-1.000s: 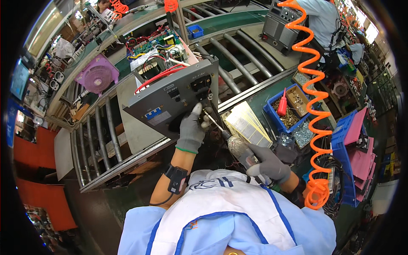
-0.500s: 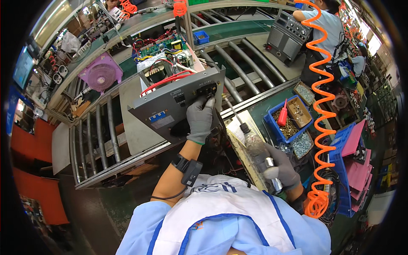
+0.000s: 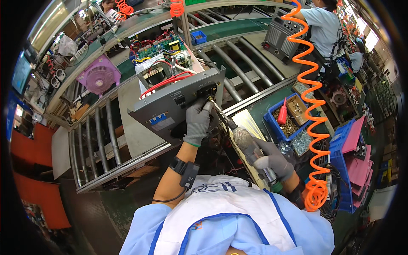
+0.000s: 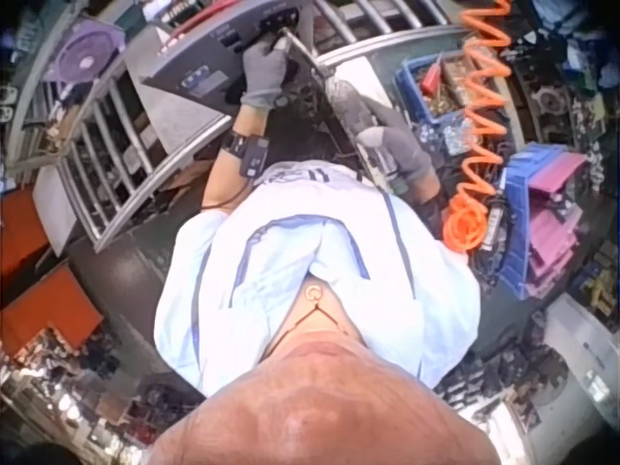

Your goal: Assembling and wiring electronic components in a metal housing on a production line.

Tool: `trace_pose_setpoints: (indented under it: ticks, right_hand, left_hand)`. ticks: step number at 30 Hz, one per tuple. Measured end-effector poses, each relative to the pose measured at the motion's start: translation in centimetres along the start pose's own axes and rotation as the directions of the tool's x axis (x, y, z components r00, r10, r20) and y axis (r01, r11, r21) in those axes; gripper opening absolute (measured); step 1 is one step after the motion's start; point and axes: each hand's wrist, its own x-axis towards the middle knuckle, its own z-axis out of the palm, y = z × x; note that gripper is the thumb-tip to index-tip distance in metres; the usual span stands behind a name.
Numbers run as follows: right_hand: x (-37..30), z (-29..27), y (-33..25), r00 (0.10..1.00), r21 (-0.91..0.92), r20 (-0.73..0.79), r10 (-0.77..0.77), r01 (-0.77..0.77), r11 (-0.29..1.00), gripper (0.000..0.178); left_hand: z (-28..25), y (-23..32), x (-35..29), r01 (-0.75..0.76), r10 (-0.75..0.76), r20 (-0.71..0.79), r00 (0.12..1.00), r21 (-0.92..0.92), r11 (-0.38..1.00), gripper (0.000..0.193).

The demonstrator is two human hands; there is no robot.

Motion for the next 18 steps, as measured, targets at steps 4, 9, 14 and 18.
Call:
trace_pose_setpoints:
  ticks: [4, 9, 14, 18]
  right_hand:
    - [0.1, -0.4, 0.2, 0.999, -0.006, 0.034, 0.016, -0.016, 1.0, 0.077]
    - [0.5, 0.2, -0.1, 1.0, -0.052, 0.007, -0.01, 0.011, 0.999, 0.074]
    - [1.1, 0.8, 0.0, 1.0, 0.096, 0.0, -0.012, 0.012, 0.995, 0.071]
    - [1.6, 1.6, 0.4, 0.994, -0.003, -0.06, -0.089, 0.089, 0.996, 0.069]
  left_hand:
    - [-0.4, -0.7, 0.0, 0.133, -0.133, 0.034, 0.991, 0.003, 0.991, 0.02]
    - [0.1, -1.3, -0.3, 0.314, -0.314, 0.02, 0.949, -0.084, 0.946, 0.026]
    - [1.0, 0.7, -0.7, 0.006, 0.015, -0.13, 0.991, 0.155, 0.988, 0.023]
    - [0.7, 1.2, -1.1, 0.225, -0.21, -0.093, 0.973, 0.196, 0.954, 0.021]
